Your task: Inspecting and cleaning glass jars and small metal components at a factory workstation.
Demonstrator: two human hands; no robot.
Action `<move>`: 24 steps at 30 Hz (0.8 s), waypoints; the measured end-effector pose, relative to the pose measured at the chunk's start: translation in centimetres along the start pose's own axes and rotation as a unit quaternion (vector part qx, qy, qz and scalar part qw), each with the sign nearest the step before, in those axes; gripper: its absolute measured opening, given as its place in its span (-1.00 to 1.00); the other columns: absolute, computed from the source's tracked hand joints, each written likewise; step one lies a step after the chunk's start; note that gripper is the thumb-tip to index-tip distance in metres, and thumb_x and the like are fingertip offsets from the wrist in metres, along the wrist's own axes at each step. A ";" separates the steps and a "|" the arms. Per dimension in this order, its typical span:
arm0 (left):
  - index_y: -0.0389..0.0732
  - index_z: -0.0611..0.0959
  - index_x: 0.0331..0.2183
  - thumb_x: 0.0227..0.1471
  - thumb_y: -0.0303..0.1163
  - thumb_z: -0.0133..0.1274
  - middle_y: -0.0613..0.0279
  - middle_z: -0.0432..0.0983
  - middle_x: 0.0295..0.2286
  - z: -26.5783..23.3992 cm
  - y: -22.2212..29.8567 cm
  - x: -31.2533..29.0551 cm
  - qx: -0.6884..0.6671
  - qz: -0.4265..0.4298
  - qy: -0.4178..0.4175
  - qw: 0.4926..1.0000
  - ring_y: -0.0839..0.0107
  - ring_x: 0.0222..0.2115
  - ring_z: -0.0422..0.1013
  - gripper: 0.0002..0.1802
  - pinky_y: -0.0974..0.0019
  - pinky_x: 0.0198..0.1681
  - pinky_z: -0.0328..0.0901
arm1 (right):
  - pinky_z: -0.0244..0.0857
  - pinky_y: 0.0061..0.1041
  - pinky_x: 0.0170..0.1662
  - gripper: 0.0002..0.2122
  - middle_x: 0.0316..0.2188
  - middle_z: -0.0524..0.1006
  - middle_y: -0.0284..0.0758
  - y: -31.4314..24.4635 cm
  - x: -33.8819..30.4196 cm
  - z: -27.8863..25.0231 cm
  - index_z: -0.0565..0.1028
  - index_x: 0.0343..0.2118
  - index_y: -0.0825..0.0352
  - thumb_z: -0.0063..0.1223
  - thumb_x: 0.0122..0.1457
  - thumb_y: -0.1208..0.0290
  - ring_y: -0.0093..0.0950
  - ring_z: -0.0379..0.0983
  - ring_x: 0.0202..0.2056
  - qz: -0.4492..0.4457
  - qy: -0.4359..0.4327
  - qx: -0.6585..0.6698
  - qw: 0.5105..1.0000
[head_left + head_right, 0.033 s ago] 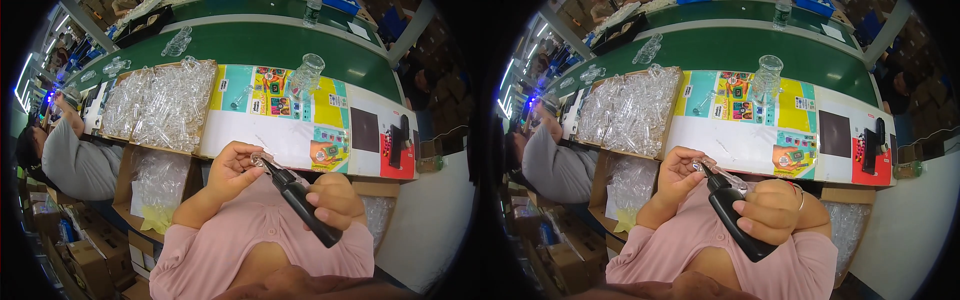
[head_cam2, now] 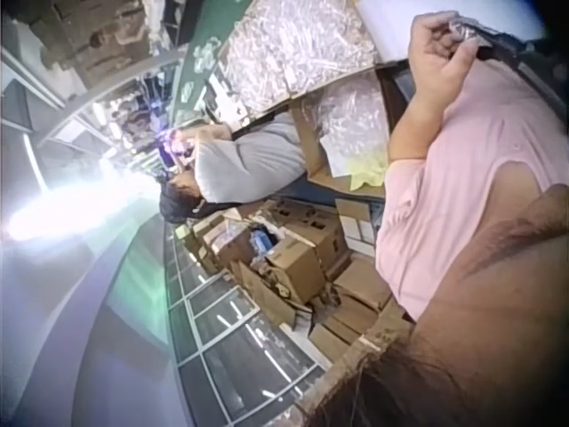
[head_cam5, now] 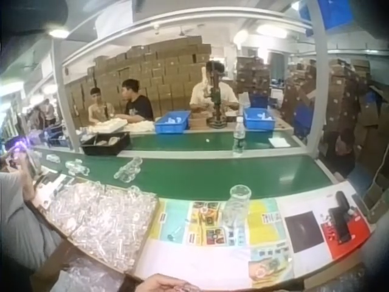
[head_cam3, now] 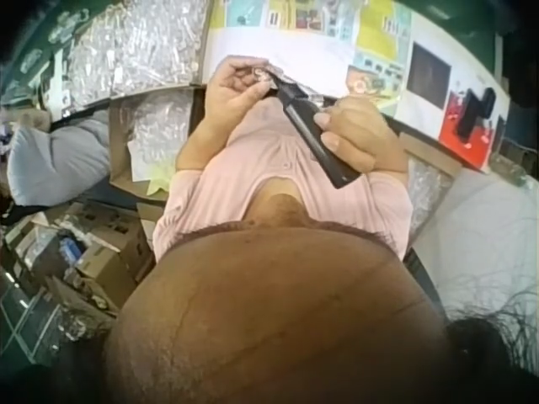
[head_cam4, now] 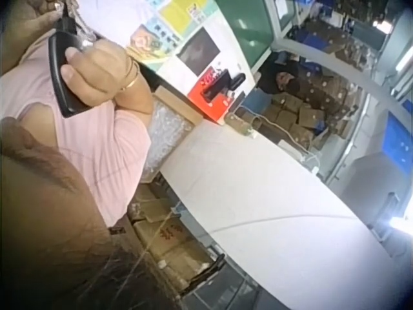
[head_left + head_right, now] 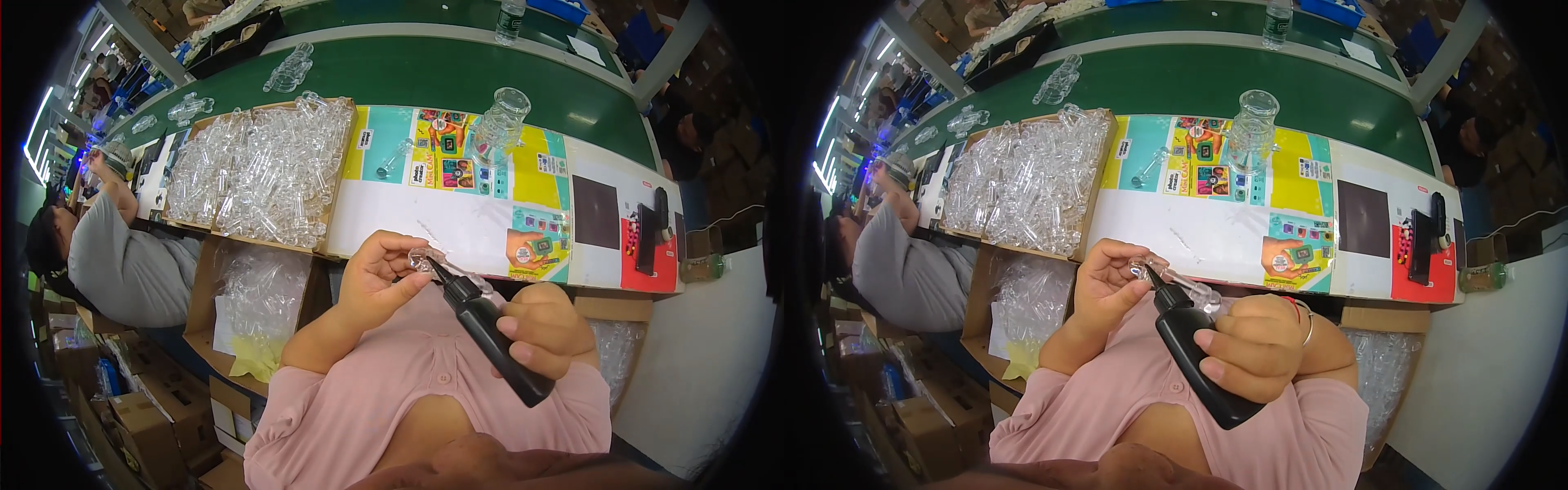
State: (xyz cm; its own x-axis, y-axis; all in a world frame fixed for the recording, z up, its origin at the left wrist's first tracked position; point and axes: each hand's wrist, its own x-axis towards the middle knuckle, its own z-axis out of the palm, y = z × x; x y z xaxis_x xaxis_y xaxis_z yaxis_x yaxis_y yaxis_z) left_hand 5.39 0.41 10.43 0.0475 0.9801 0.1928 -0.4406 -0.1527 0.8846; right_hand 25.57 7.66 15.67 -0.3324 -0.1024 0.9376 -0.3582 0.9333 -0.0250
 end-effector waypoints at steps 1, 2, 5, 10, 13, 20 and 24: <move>-0.34 0.32 -0.15 -0.07 -0.67 0.01 0.04 0.39 -0.22 0.0 -0.1 -0.1 0.014 0.018 0.014 1.000 0.41 -0.20 0.38 -0.62 0.38 -0.12 0.29 | 0.12 -0.55 -0.67 -0.74 -0.38 0.43 -0.06 0.0 0.0 0.2 0.34 -0.33 0.48 0.04 -0.15 0.59 -0.45 0.32 -0.65 -0.015 -0.003 -0.008 1.000; -0.34 0.32 -0.15 -0.07 -0.67 0.01 0.04 0.39 -0.22 0.0 -0.3 0.0 0.013 0.017 0.013 1.000 0.41 -0.20 0.38 -0.62 0.38 -0.12 0.29 | 0.10 -0.57 -0.67 -0.74 -0.41 0.43 -0.06 0.1 -0.1 0.3 0.34 -0.33 0.48 0.03 -0.16 0.59 -0.46 0.30 -0.66 -0.029 -0.008 -0.018 0.999; -0.34 0.33 -0.17 -0.09 -0.67 0.04 0.03 0.40 -0.22 -0.1 -0.5 0.0 0.067 0.051 0.035 0.996 0.41 -0.22 0.40 -0.61 0.39 -0.16 0.32 | 0.06 -0.60 -0.69 -0.73 -0.42 0.43 -0.07 0.0 -0.2 0.7 0.34 -0.33 0.49 0.04 -0.16 0.58 -0.48 0.27 -0.67 -0.032 -0.007 -0.030 0.999; -0.31 0.36 -0.21 -0.18 -0.69 0.10 -0.07 0.42 -0.25 -0.2 0.0 0.1 0.304 0.157 0.047 0.938 0.27 -0.23 0.41 -0.58 0.32 -0.17 0.32 | 0.04 -0.60 -0.70 -0.72 -0.41 0.43 -0.07 -0.1 -0.2 0.8 0.34 -0.33 0.49 0.05 -0.17 0.58 -0.48 0.26 -0.67 -0.041 -0.008 -0.042 0.998; -0.30 0.40 -0.21 -0.25 -0.69 0.15 -0.08 0.45 -0.27 -0.7 -0.2 0.5 0.425 0.272 0.044 0.862 0.24 -0.27 0.44 -0.53 0.33 -0.23 0.34 | 0.03 -0.59 -0.70 -0.72 -0.40 0.43 -0.05 -0.1 0.0 0.7 0.34 -0.32 0.50 0.06 -0.16 0.58 -0.48 0.27 -0.66 -0.030 -0.012 -0.040 0.999; -0.33 0.50 -0.30 -0.34 -0.66 0.21 -0.03 0.49 -0.32 -0.2 -0.2 1.2 0.555 0.361 0.058 0.747 0.19 -0.36 0.46 -0.58 0.37 -0.34 0.37 | 0.29 -0.49 -0.44 -0.47 -0.34 0.45 -0.12 -0.5 -2.2 -1.0 0.23 -0.07 0.37 0.22 -0.10 0.41 -0.39 0.42 -0.48 0.228 0.024 0.031 0.973; -0.33 0.51 -0.30 -0.32 -0.66 0.19 -0.01 0.48 -0.30 0.1 -0.9 1.7 0.499 0.327 0.076 0.799 0.22 -0.34 0.46 -0.61 0.40 -0.31 0.37 | 0.29 -0.55 -0.32 -0.37 -0.36 0.41 -0.18 2.0 -2.0 1.4 -0.02 0.12 0.34 -0.04 0.07 0.16 -0.46 0.38 -0.44 0.419 0.407 0.004 0.812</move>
State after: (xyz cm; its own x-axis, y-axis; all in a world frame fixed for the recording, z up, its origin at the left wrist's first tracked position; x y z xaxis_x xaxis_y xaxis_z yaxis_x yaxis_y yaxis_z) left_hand 5.92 2.21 10.02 -0.0429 0.6419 0.7656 0.6120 -0.5888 0.5280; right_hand 24.32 9.27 13.23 0.2224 0.8314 0.5092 -0.3115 0.5555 -0.7710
